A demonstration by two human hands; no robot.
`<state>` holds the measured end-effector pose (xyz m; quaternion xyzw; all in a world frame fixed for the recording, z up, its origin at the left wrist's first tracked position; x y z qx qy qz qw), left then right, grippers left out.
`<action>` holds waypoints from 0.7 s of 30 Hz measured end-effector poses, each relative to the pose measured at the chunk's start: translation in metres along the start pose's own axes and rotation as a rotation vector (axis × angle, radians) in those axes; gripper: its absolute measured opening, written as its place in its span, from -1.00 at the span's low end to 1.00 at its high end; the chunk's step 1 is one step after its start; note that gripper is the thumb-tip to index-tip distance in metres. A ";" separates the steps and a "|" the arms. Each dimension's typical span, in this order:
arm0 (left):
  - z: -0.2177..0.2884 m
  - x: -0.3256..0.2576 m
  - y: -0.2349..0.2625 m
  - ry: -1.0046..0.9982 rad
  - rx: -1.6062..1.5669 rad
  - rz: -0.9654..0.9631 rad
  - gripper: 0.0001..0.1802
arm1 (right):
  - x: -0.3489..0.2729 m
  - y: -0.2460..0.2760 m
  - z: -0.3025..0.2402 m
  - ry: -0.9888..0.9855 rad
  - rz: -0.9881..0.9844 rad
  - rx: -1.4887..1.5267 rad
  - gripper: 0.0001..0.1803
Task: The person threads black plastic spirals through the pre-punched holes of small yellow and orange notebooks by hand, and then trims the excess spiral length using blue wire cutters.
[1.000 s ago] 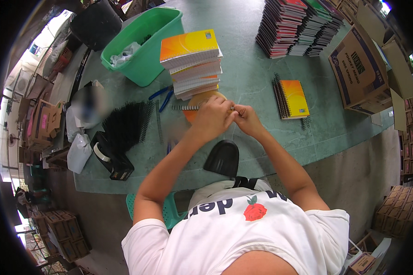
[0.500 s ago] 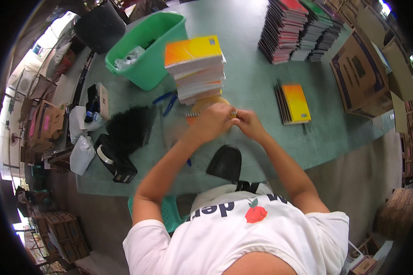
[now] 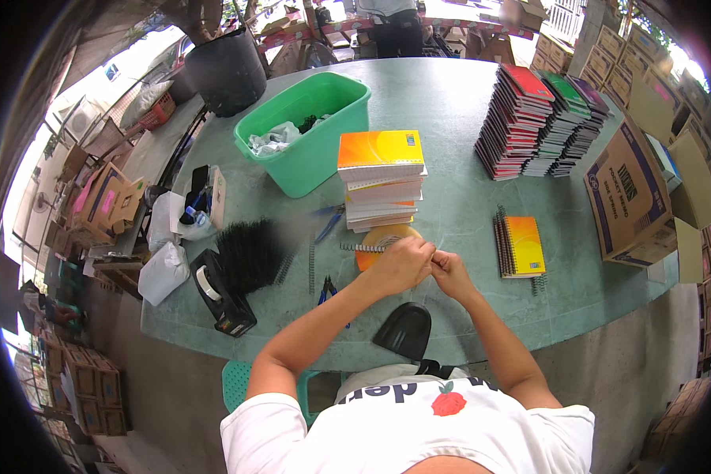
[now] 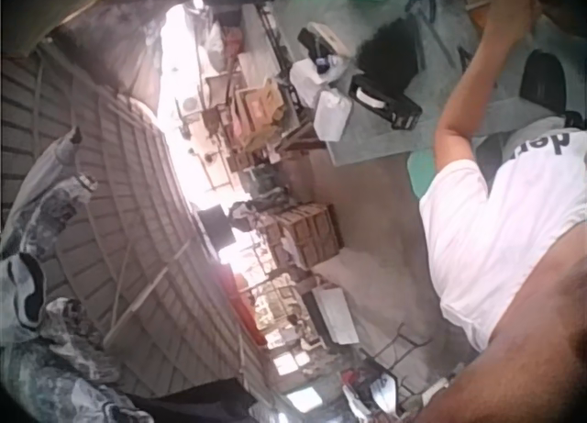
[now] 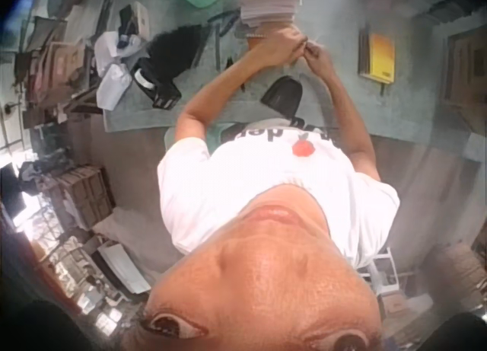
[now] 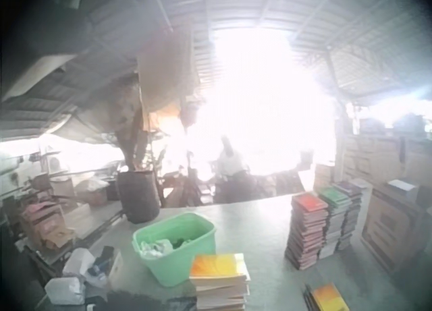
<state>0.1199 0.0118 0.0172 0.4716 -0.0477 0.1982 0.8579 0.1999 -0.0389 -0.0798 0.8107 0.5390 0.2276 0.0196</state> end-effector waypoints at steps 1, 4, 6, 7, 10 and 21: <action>0.001 0.000 -0.001 0.003 -0.009 0.014 -0.83 | 0.000 0.000 0.001 0.023 0.011 0.003 -0.91; 0.002 -0.004 -0.002 0.018 0.001 0.084 -0.85 | -0.003 0.001 -0.010 0.031 0.054 -0.037 -0.92; 0.006 -0.004 0.002 0.018 0.006 0.124 -0.83 | -0.008 -0.002 -0.006 0.007 0.058 -0.060 -0.93; 0.012 -0.003 0.006 0.012 0.001 0.136 -0.82 | -0.009 -0.002 -0.004 -0.007 0.062 -0.072 -0.93; 0.015 -0.002 0.008 0.027 -0.003 0.159 -0.79 | -0.008 -0.001 -0.013 -0.067 0.004 -0.149 -0.94; 0.004 -0.003 0.007 0.082 -0.129 0.016 -0.70 | -0.005 0.000 -0.028 -0.089 -0.122 -0.285 -0.91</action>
Point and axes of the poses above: each hand's wrist, its own x-axis towards the middle knuckle, its own y-axis out of the back of the hand, z = x × y, the point moved 8 cm from there along x, towards the middle knuckle, and after that the axes turned 12 degrees about y, right-handed, at the moved point
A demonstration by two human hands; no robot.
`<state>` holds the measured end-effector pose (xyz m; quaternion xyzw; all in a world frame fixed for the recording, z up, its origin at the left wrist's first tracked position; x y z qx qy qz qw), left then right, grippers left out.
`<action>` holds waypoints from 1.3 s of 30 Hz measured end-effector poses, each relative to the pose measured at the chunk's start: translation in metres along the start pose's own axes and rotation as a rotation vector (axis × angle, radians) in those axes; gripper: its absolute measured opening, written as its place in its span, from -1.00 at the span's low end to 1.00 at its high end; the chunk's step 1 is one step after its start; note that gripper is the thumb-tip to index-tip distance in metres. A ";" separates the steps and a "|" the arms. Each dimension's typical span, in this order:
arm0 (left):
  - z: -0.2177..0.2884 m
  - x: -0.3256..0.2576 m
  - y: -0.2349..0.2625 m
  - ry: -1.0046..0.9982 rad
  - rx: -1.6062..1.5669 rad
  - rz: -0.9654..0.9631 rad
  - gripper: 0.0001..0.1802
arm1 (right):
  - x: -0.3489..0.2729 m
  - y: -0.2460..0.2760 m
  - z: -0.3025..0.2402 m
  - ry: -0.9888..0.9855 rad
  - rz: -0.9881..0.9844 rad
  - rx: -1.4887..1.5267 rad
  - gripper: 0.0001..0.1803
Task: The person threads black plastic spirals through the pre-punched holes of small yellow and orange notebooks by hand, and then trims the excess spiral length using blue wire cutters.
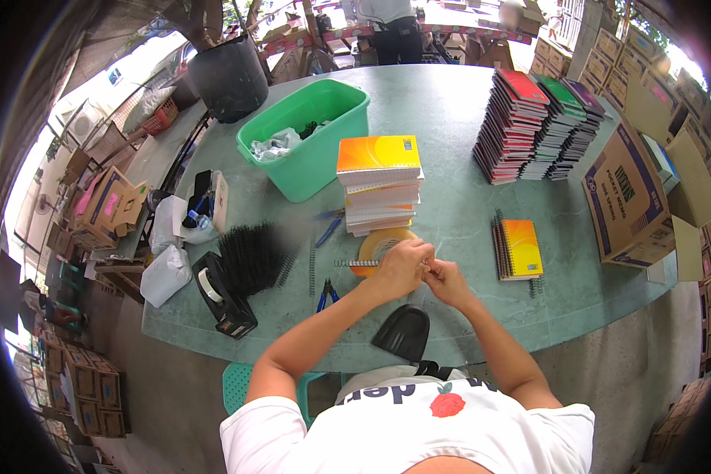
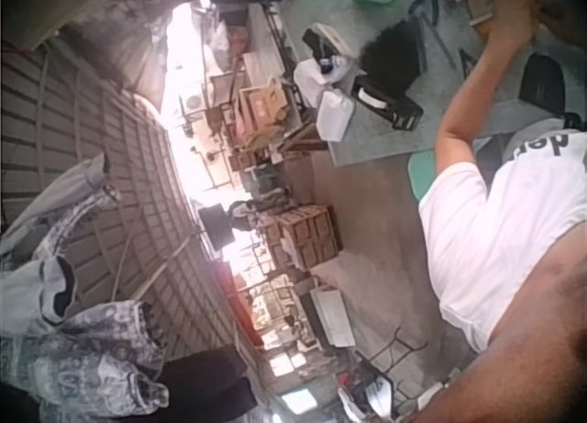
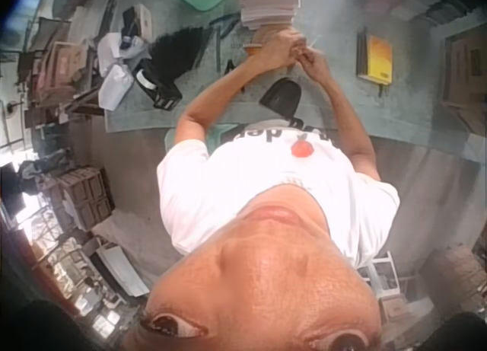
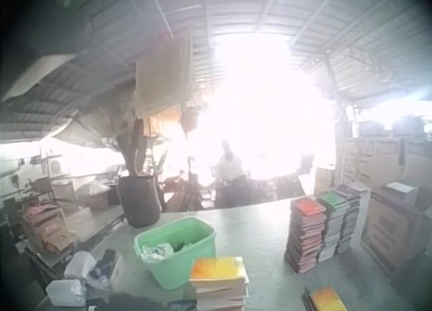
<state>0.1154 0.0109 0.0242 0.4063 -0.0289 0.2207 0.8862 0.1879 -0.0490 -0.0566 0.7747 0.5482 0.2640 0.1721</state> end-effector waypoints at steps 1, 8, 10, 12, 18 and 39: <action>0.002 -0.002 0.003 -0.024 -0.021 0.046 -0.69 | -0.001 0.011 -0.017 -0.055 -0.083 -0.123 -0.90; -0.038 -0.016 0.029 0.327 0.387 -0.203 -0.68 | -0.066 0.141 -0.255 0.655 0.223 0.801 -0.87; -0.034 -0.015 0.027 0.338 0.386 -0.199 -0.67 | -0.080 0.148 -0.295 0.777 -0.009 1.195 -0.81; -0.028 -0.014 0.019 0.347 0.358 -0.196 -0.67 | -0.080 0.153 -0.311 0.874 -0.092 1.175 -0.80; -0.051 -0.026 0.030 0.351 0.394 -0.213 -0.68 | -0.085 0.160 -0.329 0.960 -0.183 1.133 -0.78; 0.006 -0.043 0.015 0.114 -0.037 -0.158 -0.55 | -0.036 0.108 0.036 -0.034 0.602 0.238 -0.57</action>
Point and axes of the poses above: each hand's wrist, its own x-axis towards the middle knuckle, its own y-axis out of the back of the hand, z = x × y, the point moved 8 cm from there along x, towards the middle knuckle, and after that the axes turned 12 degrees about y, right-handed, at the moved point
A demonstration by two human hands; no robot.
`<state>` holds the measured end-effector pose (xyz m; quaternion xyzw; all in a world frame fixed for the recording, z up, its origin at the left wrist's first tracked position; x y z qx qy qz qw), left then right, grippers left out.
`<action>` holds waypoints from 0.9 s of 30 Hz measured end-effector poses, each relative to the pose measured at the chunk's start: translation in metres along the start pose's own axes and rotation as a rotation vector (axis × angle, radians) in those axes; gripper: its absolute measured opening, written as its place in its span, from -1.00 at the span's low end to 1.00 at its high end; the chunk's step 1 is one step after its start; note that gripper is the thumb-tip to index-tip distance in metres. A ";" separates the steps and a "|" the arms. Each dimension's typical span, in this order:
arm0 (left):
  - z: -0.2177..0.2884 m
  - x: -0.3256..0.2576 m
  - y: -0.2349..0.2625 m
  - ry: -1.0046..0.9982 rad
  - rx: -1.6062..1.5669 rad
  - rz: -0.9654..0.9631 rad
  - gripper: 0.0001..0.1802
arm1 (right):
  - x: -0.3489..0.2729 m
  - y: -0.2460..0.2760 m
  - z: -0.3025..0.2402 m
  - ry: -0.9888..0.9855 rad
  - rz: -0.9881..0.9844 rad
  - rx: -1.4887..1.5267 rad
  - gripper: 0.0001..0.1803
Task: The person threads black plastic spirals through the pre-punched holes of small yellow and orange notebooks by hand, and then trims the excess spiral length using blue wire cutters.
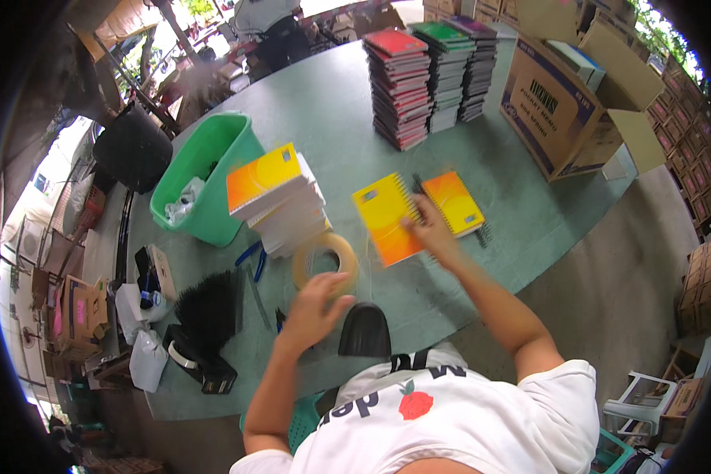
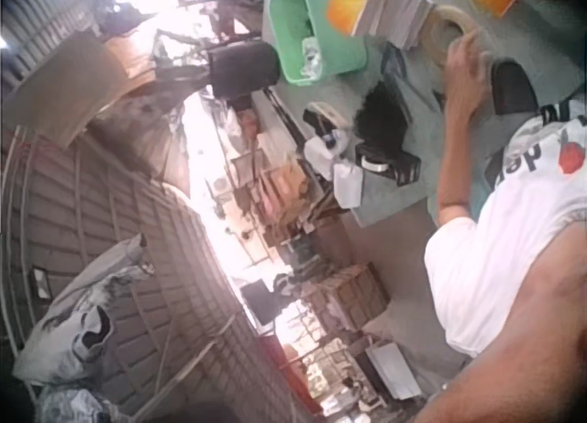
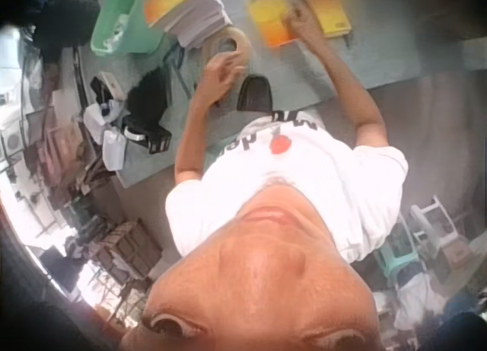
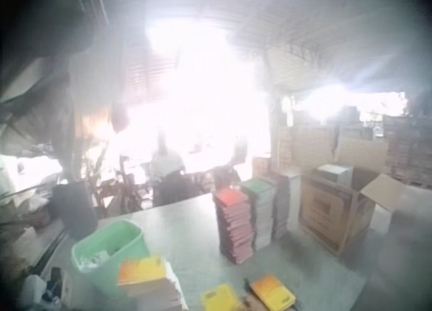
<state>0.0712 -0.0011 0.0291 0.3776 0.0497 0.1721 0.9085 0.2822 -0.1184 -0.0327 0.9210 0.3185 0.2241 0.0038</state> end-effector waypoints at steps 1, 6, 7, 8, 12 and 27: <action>-0.020 -0.004 0.016 0.137 0.047 0.041 -0.60 | 0.015 0.028 0.005 -0.049 0.016 0.053 -0.58; -0.129 -0.053 0.073 0.641 0.529 0.175 -0.71 | 0.021 0.117 0.046 -0.211 -0.127 -0.453 -0.57; -0.153 -0.067 0.077 0.786 0.569 0.192 -0.70 | 0.013 0.125 0.066 -0.212 -0.172 -0.691 -0.57; -0.177 -0.083 0.081 0.936 0.607 0.212 -0.69 | 0.008 0.132 0.077 -0.179 -0.097 -0.637 -0.56; -0.243 -0.136 0.076 1.066 0.512 0.327 -0.64 | 0.001 0.153 0.101 -0.159 0.000 -0.510 -0.53; -0.246 -0.115 0.067 1.016 0.670 0.475 -0.66 | 0.106 -0.138 -0.176 0.887 -0.406 -0.481 -0.63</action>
Point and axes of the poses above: each hand's wrist, its own x-axis towards the middle knuckle, its own y-axis out of the back of the hand, z = x × y, the point moved 8 cm from there along x, towards the middle knuckle, and after that the axes turned 12 degrees about y, right-handed, at the moved point
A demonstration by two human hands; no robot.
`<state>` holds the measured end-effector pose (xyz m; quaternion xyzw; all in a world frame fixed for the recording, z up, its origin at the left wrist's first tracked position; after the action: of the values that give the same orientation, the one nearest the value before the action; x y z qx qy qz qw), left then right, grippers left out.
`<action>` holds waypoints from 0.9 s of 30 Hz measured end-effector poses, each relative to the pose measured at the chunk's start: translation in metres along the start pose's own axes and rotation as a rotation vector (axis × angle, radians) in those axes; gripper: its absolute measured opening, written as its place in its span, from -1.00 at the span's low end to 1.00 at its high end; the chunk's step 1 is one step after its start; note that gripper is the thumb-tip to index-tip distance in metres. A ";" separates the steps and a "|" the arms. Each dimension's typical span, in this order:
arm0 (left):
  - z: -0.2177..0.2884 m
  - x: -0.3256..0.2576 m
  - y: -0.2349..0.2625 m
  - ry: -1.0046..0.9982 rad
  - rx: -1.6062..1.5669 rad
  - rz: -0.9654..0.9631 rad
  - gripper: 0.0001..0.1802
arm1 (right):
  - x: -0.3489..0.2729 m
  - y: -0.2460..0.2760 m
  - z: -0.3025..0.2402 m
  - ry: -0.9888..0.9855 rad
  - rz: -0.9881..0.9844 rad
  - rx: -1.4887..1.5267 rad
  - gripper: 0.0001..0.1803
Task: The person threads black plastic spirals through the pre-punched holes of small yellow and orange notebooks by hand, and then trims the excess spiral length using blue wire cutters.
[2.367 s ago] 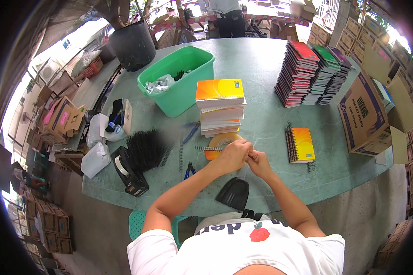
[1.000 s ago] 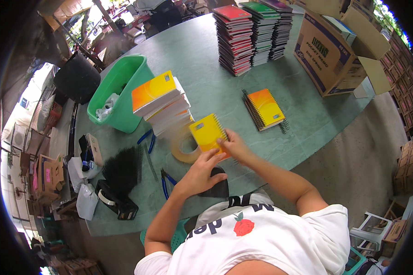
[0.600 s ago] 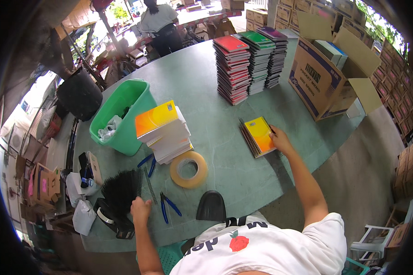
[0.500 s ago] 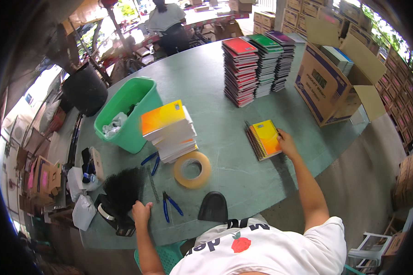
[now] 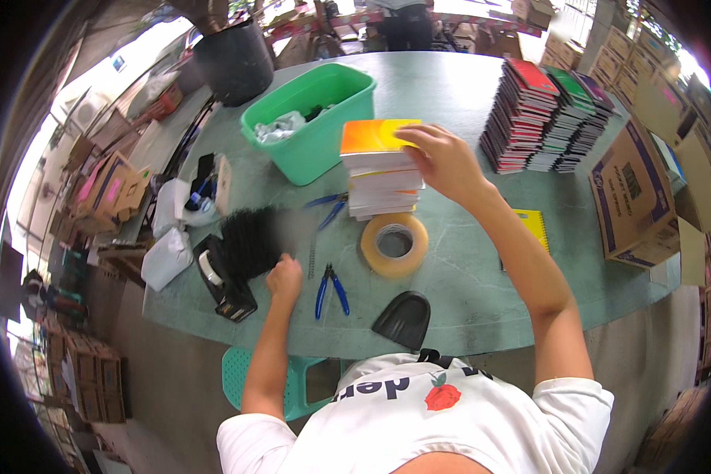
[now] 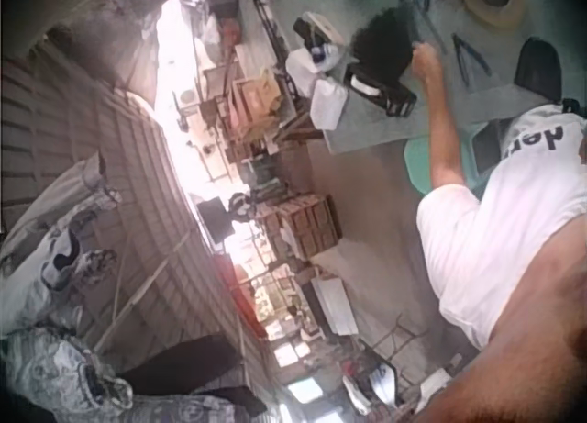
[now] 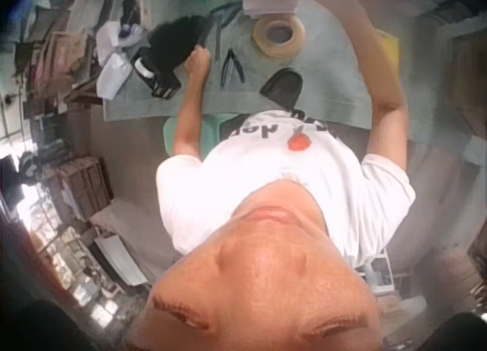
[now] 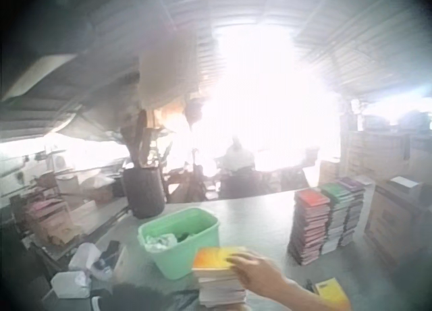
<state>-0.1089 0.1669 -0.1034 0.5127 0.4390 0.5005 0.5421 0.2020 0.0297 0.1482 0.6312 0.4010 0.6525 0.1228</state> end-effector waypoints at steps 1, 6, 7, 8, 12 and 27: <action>0.002 0.003 0.000 -0.017 0.006 0.000 -0.68 | 0.019 -0.015 -0.011 0.072 -0.071 -0.027 -0.63; 0.003 -0.004 0.036 0.014 -0.219 0.091 -0.76 | 0.062 -0.083 -0.022 0.217 -0.447 -0.244 -0.56; -0.003 -0.001 0.044 0.007 -0.348 0.146 -0.76 | 0.065 -0.093 -0.018 0.186 -0.562 -0.247 -0.55; -0.010 0.002 0.052 -0.001 -0.477 0.202 -0.76 | 0.069 -0.097 -0.014 0.159 -0.623 -0.170 -0.55; -0.035 0.008 0.085 0.190 -1.157 -0.023 -0.79 | 0.076 -0.102 -0.003 0.133 -0.766 0.075 -0.54; 0.000 0.016 0.116 0.006 -1.712 -0.335 -0.82 | 0.084 -0.104 0.008 0.112 -0.787 0.201 -0.55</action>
<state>-0.1178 0.1802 0.0124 -0.1436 -0.0170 0.5736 0.8063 0.1589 0.1562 0.1376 0.4018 0.6797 0.5467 0.2788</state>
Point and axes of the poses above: each hand's wrist, its own x-axis towards the middle knuckle, its own y-axis out of the back of the hand, z = x × y, the point moved 8 cm from there along x, towards the middle knuckle, and after that the axes turned 12 degrees about y, right-handed, at the moved point
